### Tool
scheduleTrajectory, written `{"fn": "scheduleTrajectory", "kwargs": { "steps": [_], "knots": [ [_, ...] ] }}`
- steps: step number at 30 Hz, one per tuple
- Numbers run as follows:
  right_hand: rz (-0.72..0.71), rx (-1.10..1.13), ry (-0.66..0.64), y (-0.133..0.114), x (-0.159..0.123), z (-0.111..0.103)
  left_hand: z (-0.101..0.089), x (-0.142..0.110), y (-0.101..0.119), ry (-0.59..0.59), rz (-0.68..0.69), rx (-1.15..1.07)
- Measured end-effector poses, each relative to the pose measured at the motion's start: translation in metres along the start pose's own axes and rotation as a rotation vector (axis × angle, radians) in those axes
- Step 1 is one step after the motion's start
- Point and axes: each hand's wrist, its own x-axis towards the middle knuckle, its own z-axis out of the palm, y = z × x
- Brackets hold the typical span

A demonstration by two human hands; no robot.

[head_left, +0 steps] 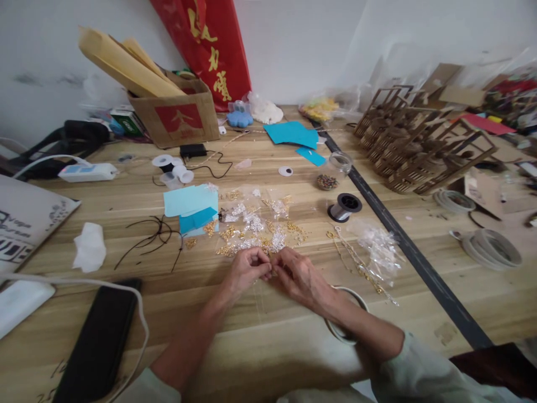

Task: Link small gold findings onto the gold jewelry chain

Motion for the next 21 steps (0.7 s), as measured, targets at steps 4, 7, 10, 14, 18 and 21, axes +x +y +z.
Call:
{"fn": "scheduleTrajectory", "kwargs": {
  "steps": [4, 7, 10, 14, 18, 21],
  "knots": [
    [-0.009, -0.053, -0.010, 0.0050, -0.0023, 0.0045, -0.0003, -0.0019, 0.0047, 0.019, -0.033, -0.069],
    [-0.034, -0.091, -0.006, 0.0073, -0.0036, 0.0067, -0.0013, -0.0022, 0.0063, 0.012, -0.037, -0.116],
    [-0.051, -0.135, -0.007, 0.0077, -0.0042, 0.0073, -0.0027, -0.0013, 0.0054, 0.005, -0.032, -0.152],
    [-0.076, -0.148, -0.009, 0.0071, -0.0042, 0.0065, -0.0052, -0.0002, 0.0024, -0.001, -0.031, -0.187],
    [-0.111, -0.228, -0.035, 0.0057, -0.0044, 0.0049, -0.0072, -0.0001, -0.0006, 0.003, -0.027, -0.192],
    [-0.150, -0.357, -0.078, 0.0027, -0.0053, 0.0022, -0.0070, 0.0003, -0.0018, 0.009, -0.024, -0.201]
  ]
}}
